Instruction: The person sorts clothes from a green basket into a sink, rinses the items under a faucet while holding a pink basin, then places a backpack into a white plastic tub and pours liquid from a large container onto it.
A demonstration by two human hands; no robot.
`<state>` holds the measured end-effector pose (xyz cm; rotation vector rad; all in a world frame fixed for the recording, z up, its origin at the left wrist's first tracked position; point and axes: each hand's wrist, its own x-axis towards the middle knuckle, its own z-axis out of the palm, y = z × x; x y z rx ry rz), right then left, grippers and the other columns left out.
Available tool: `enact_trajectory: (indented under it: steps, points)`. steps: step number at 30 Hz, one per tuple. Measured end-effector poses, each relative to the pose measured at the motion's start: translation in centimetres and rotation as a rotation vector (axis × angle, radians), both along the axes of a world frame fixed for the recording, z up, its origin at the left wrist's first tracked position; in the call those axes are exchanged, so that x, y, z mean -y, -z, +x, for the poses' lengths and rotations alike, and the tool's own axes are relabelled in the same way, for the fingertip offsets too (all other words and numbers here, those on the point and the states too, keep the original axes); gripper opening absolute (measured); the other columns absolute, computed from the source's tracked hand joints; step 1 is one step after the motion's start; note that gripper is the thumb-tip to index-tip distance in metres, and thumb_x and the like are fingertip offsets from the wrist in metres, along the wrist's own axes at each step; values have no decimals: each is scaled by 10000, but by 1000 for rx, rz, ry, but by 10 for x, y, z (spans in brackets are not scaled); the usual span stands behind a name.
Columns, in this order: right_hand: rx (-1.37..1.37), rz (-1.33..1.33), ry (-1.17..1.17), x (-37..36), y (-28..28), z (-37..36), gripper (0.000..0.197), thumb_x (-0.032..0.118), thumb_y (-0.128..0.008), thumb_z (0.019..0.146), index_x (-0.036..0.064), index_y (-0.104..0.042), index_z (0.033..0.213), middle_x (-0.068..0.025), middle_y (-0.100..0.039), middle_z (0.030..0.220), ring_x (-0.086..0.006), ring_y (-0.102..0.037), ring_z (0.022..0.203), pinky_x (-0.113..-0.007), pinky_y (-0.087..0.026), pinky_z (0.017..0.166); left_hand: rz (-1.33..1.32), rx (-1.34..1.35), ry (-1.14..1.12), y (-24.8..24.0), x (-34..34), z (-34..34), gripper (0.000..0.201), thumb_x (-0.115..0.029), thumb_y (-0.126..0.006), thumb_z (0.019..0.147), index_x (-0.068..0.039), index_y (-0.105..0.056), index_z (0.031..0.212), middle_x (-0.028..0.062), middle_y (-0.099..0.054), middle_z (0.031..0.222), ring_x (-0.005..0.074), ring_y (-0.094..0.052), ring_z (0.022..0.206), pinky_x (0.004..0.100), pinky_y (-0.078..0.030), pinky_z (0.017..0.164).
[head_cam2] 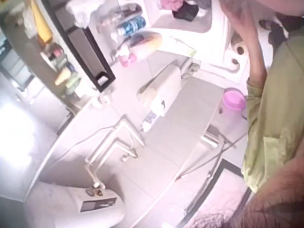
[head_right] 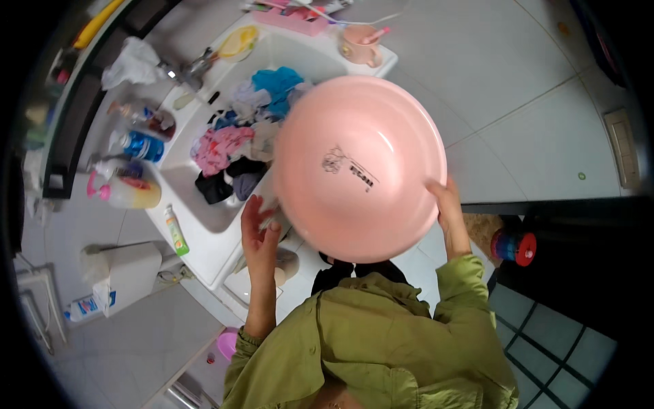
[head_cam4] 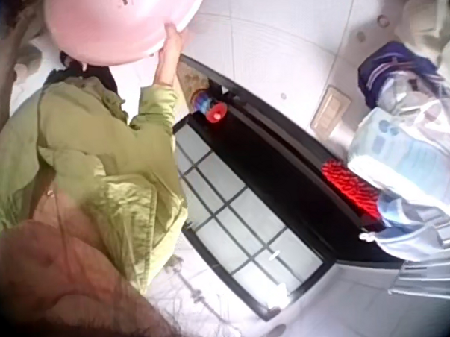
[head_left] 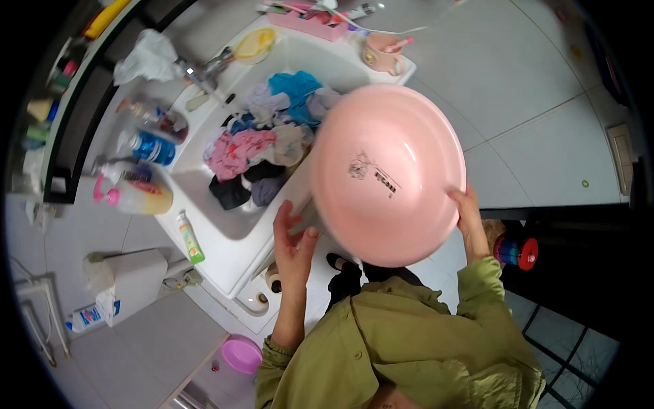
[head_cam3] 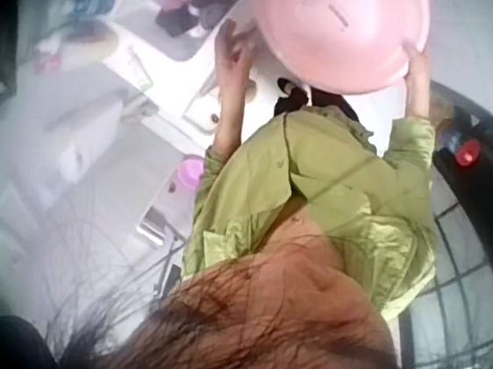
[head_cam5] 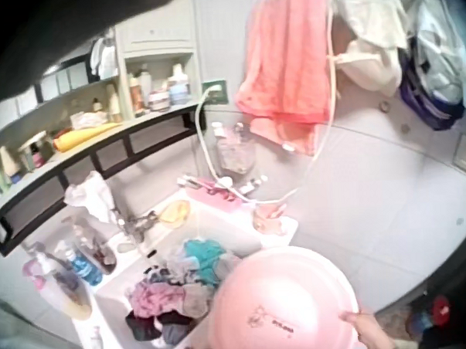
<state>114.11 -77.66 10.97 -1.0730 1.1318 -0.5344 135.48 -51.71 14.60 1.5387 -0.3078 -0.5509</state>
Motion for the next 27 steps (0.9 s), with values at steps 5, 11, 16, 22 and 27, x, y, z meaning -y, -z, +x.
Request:
enact_trajectory:
  steps: [5, 11, 16, 22, 27]
  points:
    - [-7, 97, 401, 7, 105, -97, 439, 56, -529, 650, -11, -427, 1072, -113, -530, 950, -196, -538, 806, -294, -466, 629, 470, 784, -75, 58, 42, 34, 440, -195, -631, 729, -22, -495, 1110, 190, -446, 1177, 308, -433, 1062, 373, -321, 902]
    - [-257, 78, 602, 30, 190, -148, 403, 47, -548, 633, 31, -403, 1009, -100, -519, 865, -212, -542, 675, -307, -462, 473, 948, 1044, -164, 103, 83, 35, 278, -237, -521, 794, -66, -550, 1012, 112, -580, 954, 284, -533, 846, 386, -384, 732]
    - [-837, 64, 600, 44, 270, -230, 401, 108, -576, 582, 24, -448, 953, -131, -563, 828, -258, -567, 714, -339, -457, 639, 989, 1182, -177, 117, 111, 23, 248, -220, -440, 828, -95, -556, 1009, 83, -589, 906, 267, -541, 806, 375, -391, 694]
    - [-850, 223, 649, 21, 278, -272, 412, 150, -591, 548, 35, -451, 918, -149, -567, 852, -268, -574, 766, -369, -471, 630, 1055, 1218, -224, 112, 105, 18, 263, -207, -427, 821, -81, -555, 1013, 97, -588, 895, 284, -541, 797, 383, -399, 692]
    - [-752, 246, 640, -42, 304, -378, 374, 207, -565, 606, 90, -447, 941, -124, -550, 884, -269, -553, 726, -424, -458, 648, 917, 1330, -212, 115, 96, 17, 255, -168, -461, 795, -48, -561, 997, 135, -579, 856, 301, -532, 760, 400, -404, 689]
